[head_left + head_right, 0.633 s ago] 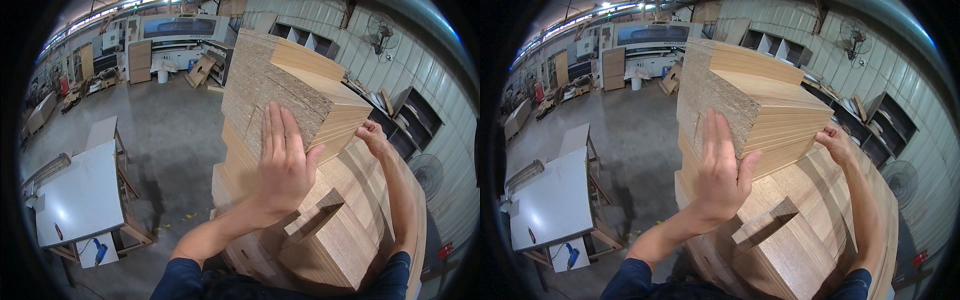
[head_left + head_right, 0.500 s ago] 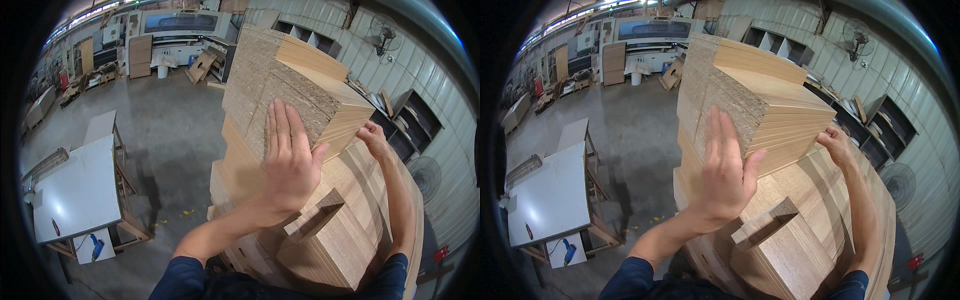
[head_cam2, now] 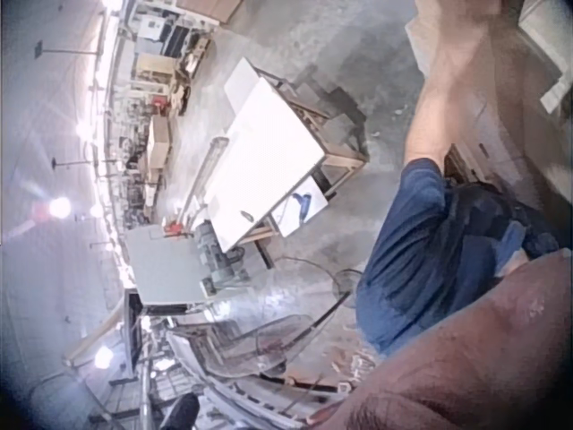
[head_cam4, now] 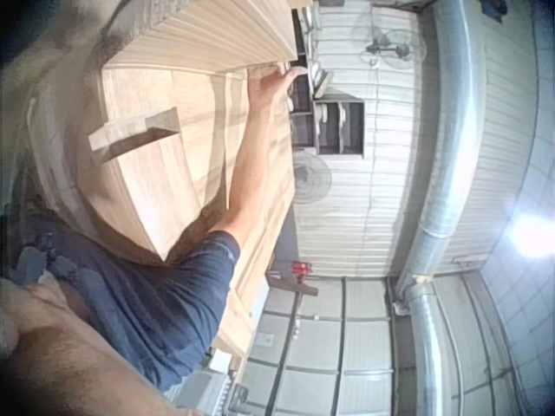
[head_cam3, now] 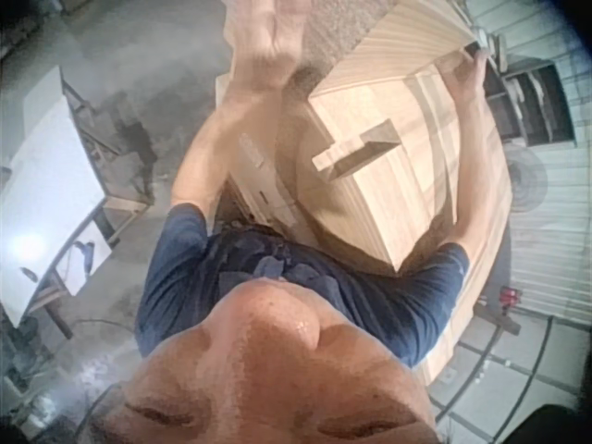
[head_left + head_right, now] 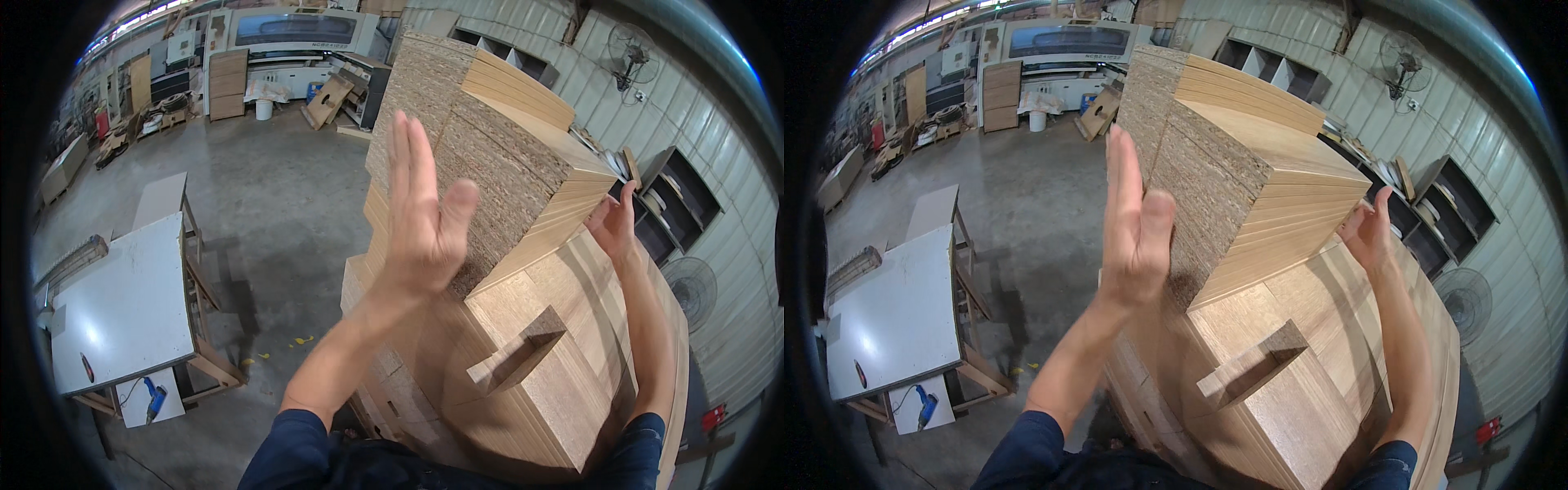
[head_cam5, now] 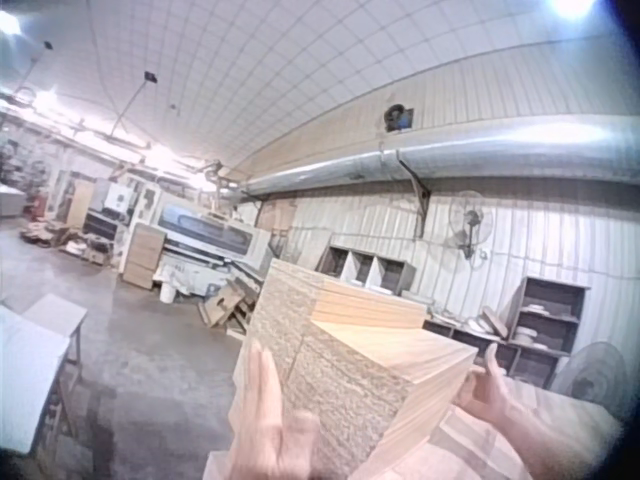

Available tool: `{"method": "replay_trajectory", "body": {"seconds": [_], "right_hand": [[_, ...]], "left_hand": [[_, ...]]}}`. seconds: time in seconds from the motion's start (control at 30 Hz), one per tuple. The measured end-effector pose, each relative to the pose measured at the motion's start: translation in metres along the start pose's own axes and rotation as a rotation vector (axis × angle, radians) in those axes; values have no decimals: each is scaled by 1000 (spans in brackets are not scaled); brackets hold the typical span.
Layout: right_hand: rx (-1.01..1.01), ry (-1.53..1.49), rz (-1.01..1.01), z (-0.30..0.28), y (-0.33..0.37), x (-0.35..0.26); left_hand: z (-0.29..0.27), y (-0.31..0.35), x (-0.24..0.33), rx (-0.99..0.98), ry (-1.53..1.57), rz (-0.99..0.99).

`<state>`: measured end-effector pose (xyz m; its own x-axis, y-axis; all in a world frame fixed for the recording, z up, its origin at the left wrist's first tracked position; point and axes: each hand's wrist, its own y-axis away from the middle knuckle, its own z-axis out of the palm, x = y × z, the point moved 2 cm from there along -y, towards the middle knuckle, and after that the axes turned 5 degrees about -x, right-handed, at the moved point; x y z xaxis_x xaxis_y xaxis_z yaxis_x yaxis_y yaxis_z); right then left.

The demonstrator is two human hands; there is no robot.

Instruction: The person stacks several thin wooden boards on a white table, then carries the stack to a large wooden structure and places them onto a notched section, repeating the process with more boards and using a scraper-like tool to align edges.

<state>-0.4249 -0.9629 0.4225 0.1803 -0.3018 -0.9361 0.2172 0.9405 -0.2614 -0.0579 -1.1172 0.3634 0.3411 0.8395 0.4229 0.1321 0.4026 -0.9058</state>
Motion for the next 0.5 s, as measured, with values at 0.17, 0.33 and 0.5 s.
{"method": "replay_trajectory", "body": {"seconds": [0.17,0.33,0.5], "right_hand": [[130,-157,-45,19,-38,11],[-232,-241,35,-5,-48,20],[-279,-278,59,-12,-54,21]], "left_hand": [[1,-15,-32,-102,-125,39],[14,-11,-43,-75,-134,111],[13,-11,-38,-79,-118,93]]}}
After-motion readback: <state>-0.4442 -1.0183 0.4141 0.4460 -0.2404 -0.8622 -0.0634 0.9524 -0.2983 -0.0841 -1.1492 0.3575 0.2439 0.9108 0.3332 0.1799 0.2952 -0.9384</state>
